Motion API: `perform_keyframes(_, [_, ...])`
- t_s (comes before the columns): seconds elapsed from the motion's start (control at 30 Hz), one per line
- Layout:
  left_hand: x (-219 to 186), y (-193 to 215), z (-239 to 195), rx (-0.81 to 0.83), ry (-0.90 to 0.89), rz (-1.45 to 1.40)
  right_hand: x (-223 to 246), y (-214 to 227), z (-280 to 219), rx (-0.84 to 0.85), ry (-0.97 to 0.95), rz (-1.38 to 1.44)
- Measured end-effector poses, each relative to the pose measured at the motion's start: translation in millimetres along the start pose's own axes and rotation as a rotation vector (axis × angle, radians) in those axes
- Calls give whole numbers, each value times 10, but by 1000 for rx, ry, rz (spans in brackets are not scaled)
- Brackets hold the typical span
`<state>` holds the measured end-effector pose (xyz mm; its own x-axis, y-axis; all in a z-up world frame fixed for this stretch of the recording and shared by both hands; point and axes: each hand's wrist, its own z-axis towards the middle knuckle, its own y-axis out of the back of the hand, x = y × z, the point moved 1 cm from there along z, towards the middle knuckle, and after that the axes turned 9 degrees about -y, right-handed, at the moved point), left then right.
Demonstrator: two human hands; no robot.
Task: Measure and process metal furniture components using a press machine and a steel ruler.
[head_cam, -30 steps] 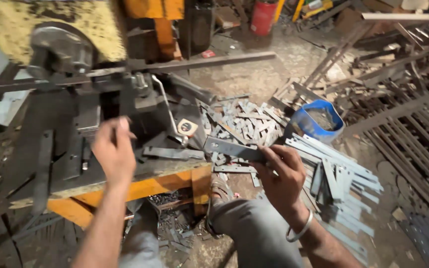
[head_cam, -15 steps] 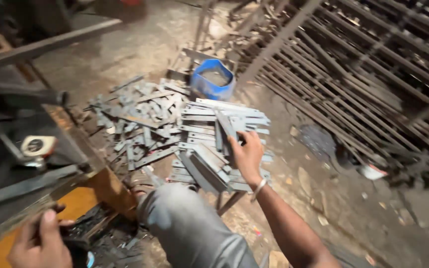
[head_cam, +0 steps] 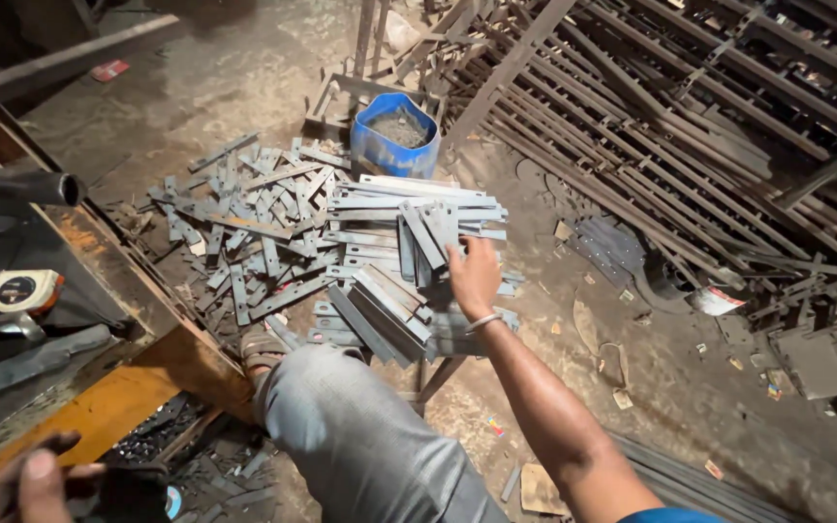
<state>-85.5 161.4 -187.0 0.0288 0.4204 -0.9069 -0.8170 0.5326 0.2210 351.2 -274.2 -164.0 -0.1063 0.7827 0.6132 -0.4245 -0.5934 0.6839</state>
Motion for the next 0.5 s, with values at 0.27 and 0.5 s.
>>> perform_keyframes(0.27, [-898, -161, -118, -47, 36, -55, 294, 205, -598, 302, 232, -69])
perform_keyframes(0.5, [-1383, -194, -189, -55, 67, -61, 622, 71, -991, 489, 458, -305])
